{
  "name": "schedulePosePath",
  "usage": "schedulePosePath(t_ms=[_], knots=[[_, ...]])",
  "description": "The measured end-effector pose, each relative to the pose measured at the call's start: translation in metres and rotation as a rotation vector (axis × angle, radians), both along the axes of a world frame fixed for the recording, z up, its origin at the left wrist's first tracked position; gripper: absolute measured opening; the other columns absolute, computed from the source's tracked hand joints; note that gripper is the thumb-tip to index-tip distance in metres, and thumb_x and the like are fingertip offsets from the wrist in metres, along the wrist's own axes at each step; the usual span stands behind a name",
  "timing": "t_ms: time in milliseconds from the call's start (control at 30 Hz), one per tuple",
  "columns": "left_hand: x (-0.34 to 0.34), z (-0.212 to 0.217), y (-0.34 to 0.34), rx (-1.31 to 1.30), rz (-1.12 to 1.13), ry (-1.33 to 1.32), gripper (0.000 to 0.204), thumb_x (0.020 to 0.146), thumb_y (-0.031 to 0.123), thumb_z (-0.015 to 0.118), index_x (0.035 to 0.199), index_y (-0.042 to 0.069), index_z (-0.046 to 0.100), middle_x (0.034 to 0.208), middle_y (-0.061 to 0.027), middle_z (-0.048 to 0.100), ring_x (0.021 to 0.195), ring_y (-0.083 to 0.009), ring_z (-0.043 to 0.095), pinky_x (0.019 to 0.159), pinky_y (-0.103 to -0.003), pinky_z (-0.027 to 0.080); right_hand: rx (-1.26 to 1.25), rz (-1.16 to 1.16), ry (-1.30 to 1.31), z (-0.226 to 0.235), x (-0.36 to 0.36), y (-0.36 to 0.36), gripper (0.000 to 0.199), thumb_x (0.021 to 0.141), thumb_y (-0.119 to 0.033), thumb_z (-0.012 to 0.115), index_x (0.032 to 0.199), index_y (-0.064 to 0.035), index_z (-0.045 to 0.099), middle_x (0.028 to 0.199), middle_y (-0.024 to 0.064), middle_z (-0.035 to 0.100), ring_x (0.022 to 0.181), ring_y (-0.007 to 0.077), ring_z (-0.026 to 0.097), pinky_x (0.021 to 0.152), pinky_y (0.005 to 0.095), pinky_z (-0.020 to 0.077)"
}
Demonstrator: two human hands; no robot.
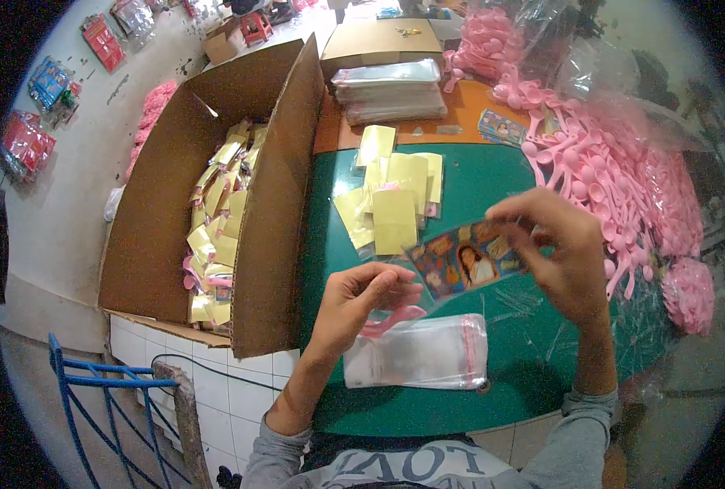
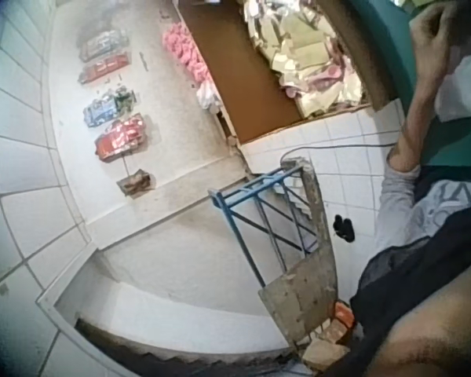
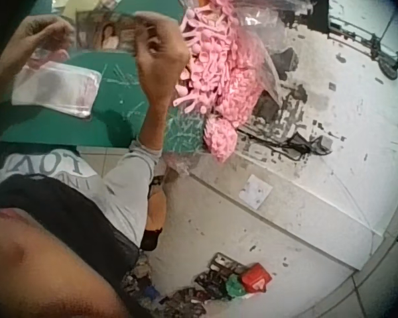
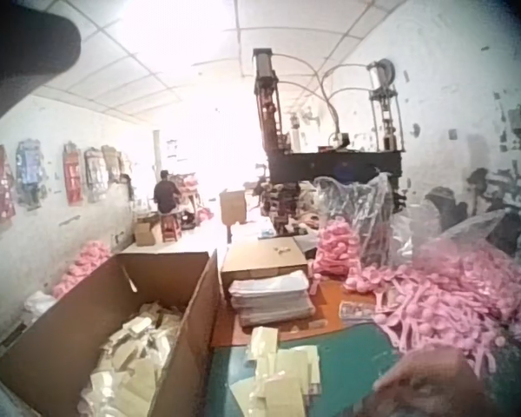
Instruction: Packaging pink plastic spoons and labels into individual plastic bags at a workstation.
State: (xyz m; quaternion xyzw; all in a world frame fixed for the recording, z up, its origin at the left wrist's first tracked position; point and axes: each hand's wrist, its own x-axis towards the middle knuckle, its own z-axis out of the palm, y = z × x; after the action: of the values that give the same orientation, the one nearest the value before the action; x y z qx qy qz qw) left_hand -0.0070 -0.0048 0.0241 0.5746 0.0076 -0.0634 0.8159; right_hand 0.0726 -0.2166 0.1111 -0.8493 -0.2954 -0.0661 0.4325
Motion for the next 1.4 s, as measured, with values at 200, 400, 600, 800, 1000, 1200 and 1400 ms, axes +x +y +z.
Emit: schedulePosePath(t_ms=[200,400,600,800,1000,1200,1400], knots=[[-0.002,-0.008,-0.004,0.122,-0.052,-0.024,0.024,0.091,0.015,0.049,0.100,-0.004,0.059,0.088,-0.0093,0.063,0.079,-0.0149,0.062,0.071,-0.029,0.053,-0.129,0.108,-0.089,0.004,-0.024,0.005,0.015,0.072,0.005,0.062,0.084,-0.0021,0.059,0.076,0.0068,0.057,0.064,0.0152,0.058,0.052,0.0247,0.0455],[-0.005,-0.003,-0.008,0.279,-0.212,-0.124,0.027,0.090,0.013,0.050,0.110,-0.004,0.054,0.095,-0.0074,0.062,0.082,-0.0111,0.060,0.070,-0.024,0.050,-0.231,0.364,0.096,-0.019,-0.026,0.022,0.018,0.068,-0.001,0.065,0.081,-0.0008,0.052,0.071,0.0105,0.053,0.064,0.0226,0.056,0.058,0.0318,0.0446],[-0.010,-0.002,-0.015,0.807,0.059,-0.232,0.036,0.086,0.021,0.057,0.116,0.003,0.050,0.071,-0.0138,0.066,0.062,-0.0137,0.062,0.060,-0.026,0.048,-0.164,0.395,0.152,-0.042,-0.020,0.026,0.019,0.069,-0.006,0.065,0.081,-0.0002,0.052,0.073,0.0141,0.056,0.065,0.0283,0.055,0.061,0.0326,0.0451],[-0.018,-0.006,0.033,0.440,-0.231,-0.250,0.036,0.085,0.019,0.059,0.116,0.004,0.048,0.083,-0.0079,0.064,0.072,-0.0113,0.059,0.065,-0.024,0.047,-0.038,0.311,0.456,-0.047,-0.011,0.010,0.012,0.064,0.001,0.063,0.070,-0.0005,0.052,0.061,0.0001,0.051,0.061,0.0063,0.049,0.057,0.0244,0.0423],[-0.047,0.002,0.037,0.208,-0.209,-0.108,0.063,0.079,0.004,0.064,0.132,0.007,0.028,0.083,-0.0055,0.062,0.079,-0.0101,0.059,0.068,-0.024,0.048,0.084,0.300,0.761,-0.040,-0.039,0.005,0.018,0.070,-0.008,0.070,0.070,-0.0011,0.054,0.063,-0.0025,0.053,0.061,0.0056,0.049,0.057,0.0238,0.0428],[-0.069,0.001,0.028,0.389,-0.172,-0.105,0.065,0.079,0.007,0.064,0.133,0.008,0.027,0.089,-0.0119,0.064,0.084,-0.0180,0.063,0.072,-0.027,0.052,0.174,0.227,0.762,-0.067,-0.062,-0.005,0.012,0.070,-0.004,0.069,0.077,0.0029,0.061,0.065,0.0004,0.057,0.065,0.0073,0.053,0.057,0.0232,0.0434],[-0.111,-0.024,0.006,0.199,-0.051,0.072,0.054,0.096,0.014,0.030,0.138,0.010,-0.003,0.103,-0.0218,0.059,0.091,-0.0278,0.062,0.073,-0.035,0.053,-0.019,0.279,0.186,-0.052,-0.105,0.014,0.031,0.074,-0.007,0.065,0.103,-0.0016,0.055,0.096,0.0144,0.059,0.084,0.0245,0.060,0.069,0.0327,0.0498]])
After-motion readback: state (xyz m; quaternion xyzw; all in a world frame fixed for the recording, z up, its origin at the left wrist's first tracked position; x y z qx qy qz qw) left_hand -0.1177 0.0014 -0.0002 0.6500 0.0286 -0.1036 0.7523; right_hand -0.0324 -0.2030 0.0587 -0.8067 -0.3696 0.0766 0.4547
